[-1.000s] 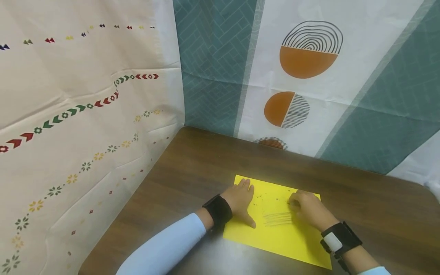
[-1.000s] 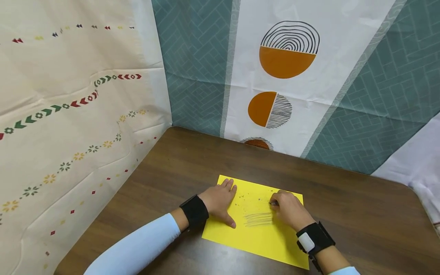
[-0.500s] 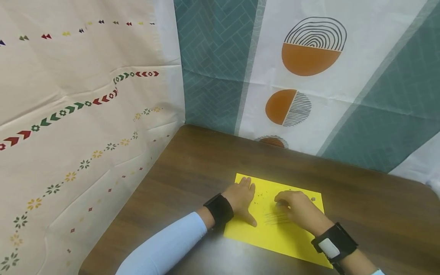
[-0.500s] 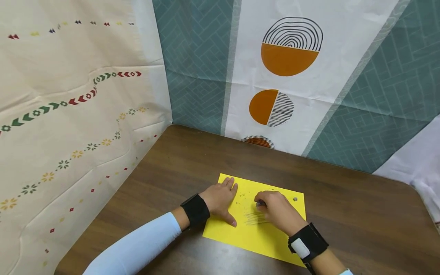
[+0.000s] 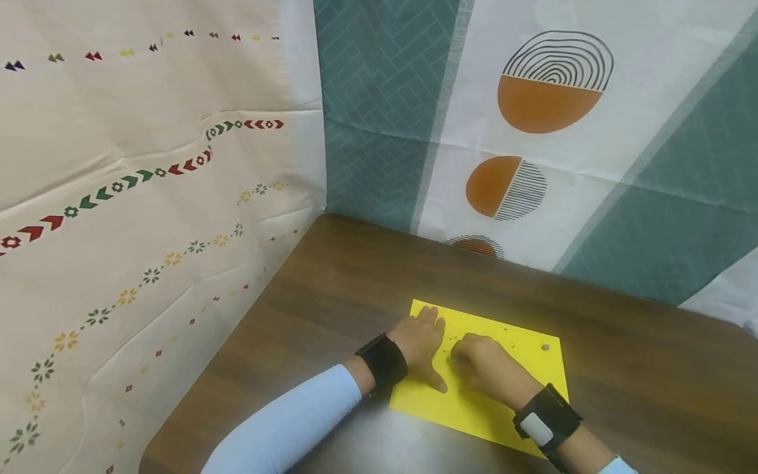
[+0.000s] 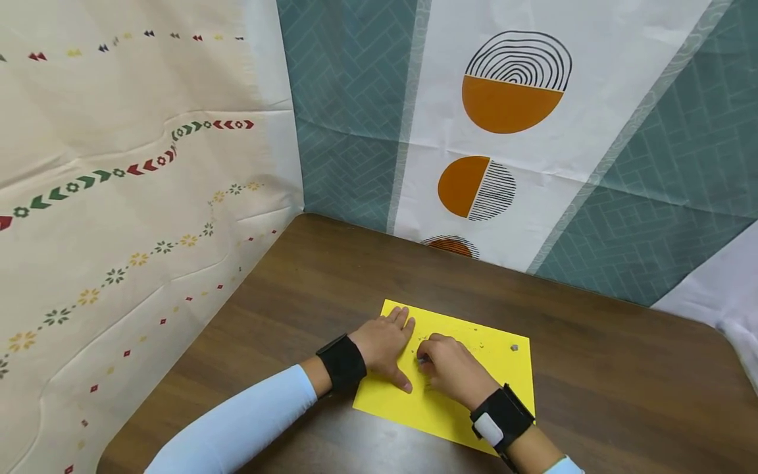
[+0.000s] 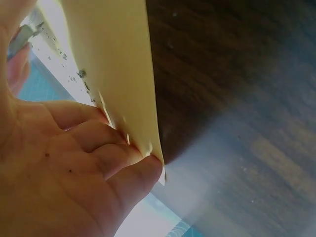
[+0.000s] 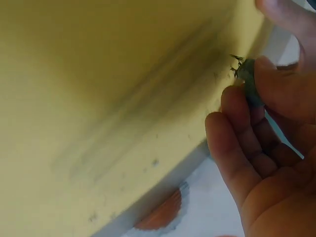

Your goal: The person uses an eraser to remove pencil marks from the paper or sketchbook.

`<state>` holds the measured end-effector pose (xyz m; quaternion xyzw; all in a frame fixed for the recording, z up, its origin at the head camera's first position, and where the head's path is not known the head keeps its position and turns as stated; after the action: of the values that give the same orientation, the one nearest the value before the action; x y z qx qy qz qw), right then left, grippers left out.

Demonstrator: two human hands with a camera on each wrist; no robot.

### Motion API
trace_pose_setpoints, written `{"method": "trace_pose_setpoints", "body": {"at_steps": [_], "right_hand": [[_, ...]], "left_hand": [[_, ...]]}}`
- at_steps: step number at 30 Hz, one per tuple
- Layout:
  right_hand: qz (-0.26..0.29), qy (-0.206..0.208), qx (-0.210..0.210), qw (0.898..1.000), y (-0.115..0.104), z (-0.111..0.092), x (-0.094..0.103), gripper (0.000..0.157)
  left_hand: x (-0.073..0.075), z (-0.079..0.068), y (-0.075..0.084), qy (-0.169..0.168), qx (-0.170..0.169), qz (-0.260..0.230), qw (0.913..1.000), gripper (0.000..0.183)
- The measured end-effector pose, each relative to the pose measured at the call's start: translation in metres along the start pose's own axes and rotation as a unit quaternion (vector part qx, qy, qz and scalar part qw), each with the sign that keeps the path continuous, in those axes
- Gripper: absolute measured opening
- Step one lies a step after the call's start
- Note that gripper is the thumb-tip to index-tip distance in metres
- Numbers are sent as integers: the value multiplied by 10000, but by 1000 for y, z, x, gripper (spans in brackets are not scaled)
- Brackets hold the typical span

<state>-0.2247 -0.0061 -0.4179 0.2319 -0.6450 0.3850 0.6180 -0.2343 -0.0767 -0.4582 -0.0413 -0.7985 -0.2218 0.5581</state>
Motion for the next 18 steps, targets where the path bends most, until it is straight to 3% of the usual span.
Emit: {"method": "trace_pose_setpoints", "body": {"at_steps": [6, 13, 18], "right_hand": [[-482, -100, -22, 9988, -5, 5, -14, 23], [-1126, 138, -115, 9935, -12, 3, -17, 26], [-1437, 223, -467, 9883, 16, -16, -13, 22]], "left_hand": [[-2, 3, 1, -60, 57, -67, 9999, 123], [-3, 6, 0, -80, 36, 113, 9999, 125], [-7, 4, -3, -246, 71, 27, 9997, 124]]}}
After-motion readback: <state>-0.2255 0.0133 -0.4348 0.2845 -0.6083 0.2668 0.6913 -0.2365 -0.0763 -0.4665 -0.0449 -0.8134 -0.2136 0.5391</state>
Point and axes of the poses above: each hand's wrist, its own z-axis towards the middle knuckle, its own x-axis out of the back of the hand, y = z × x, the point moved 10 cm from there along z, towards the middle knuckle, and after that the axes turned 12 degrees about -z, right-handed, at the moved point
